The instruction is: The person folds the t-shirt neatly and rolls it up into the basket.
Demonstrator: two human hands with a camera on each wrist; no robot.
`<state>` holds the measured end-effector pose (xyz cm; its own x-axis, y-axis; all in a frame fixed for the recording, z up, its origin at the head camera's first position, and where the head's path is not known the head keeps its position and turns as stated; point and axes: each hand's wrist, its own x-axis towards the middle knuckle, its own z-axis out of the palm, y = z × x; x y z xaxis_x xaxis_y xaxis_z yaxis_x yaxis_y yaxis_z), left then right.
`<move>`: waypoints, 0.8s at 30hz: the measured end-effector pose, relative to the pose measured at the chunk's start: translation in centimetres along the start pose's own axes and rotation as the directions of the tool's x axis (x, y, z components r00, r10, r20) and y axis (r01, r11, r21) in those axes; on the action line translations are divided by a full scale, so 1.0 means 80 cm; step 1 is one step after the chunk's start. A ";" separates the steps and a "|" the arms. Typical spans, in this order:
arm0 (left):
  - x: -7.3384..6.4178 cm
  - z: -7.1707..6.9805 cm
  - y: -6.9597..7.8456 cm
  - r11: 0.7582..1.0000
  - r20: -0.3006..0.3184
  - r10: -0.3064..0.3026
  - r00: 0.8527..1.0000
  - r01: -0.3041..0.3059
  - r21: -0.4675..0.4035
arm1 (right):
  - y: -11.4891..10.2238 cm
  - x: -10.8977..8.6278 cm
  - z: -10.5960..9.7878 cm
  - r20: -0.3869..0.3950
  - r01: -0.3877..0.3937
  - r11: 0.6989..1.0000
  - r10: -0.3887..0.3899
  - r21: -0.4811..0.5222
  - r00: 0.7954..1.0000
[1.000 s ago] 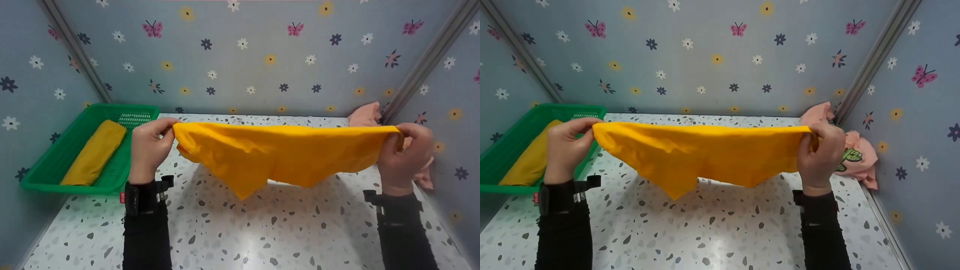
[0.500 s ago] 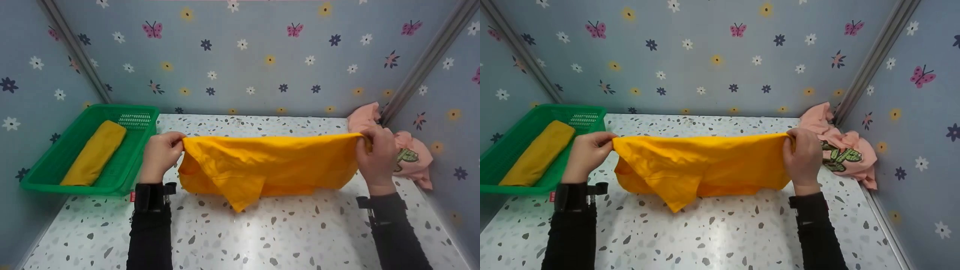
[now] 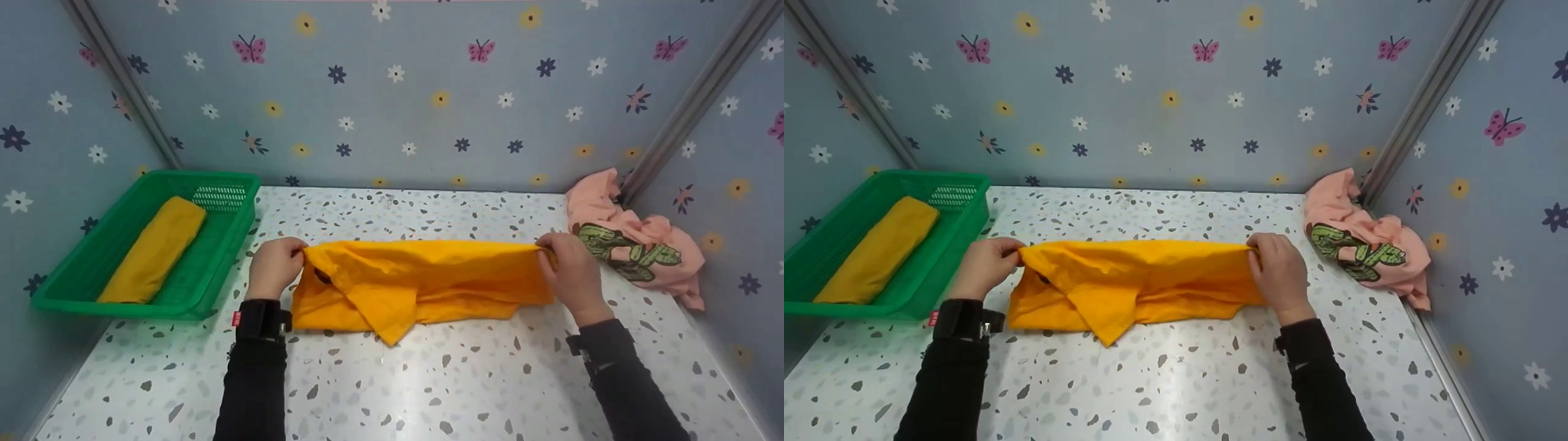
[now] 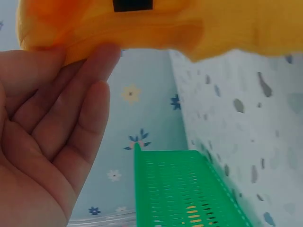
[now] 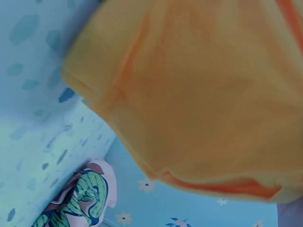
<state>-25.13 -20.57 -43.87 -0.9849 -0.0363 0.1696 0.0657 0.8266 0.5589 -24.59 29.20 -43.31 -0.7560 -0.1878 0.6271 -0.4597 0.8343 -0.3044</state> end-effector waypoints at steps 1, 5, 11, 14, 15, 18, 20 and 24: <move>0.000 0.003 -0.003 1.000 0.018 -0.008 1.000 0.008 0.002 | 0.001 -0.001 0.003 0.042 -0.007 1.000 0.007 0.002 0.999; 0.001 0.015 -0.014 0.999 0.066 -0.023 0.998 0.021 0.027 | 0.004 -0.008 0.013 0.218 -0.051 0.999 0.048 0.009 0.975; 0.001 0.025 -0.018 0.996 0.114 -0.041 0.993 0.032 0.081 | 0.012 -0.014 0.025 0.383 -0.095 0.995 0.085 0.007 0.920; 0.000 0.026 -0.013 0.993 0.110 -0.036 0.993 0.023 0.115 | 0.012 -0.014 0.027 0.414 -0.112 0.994 0.100 0.003 0.905; 0.000 0.025 -0.010 0.992 0.100 -0.032 0.994 0.019 0.128 | 0.012 -0.014 0.028 0.421 -0.118 0.993 0.107 0.001 0.901; -0.001 0.025 0.004 0.985 0.065 0.007 0.998 -0.018 0.171 | 0.011 -0.014 0.027 0.437 -0.125 0.992 0.115 -0.007 0.892; -0.003 0.027 0.015 0.981 0.047 0.045 0.998 -0.053 0.186 | 0.010 -0.014 0.027 0.444 -0.116 0.993 0.109 -0.013 0.889; -0.014 0.033 0.042 0.974 0.042 0.153 0.987 -0.158 0.160 | 0.012 -0.016 0.029 0.452 -0.101 0.995 0.097 -0.016 0.886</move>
<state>-24.27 -16.27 -44.36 -0.9691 0.1141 0.2185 0.1935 0.9011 0.3879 -25.11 29.02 -46.05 -0.9256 -0.3202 0.2019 -0.3738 0.8571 -0.3545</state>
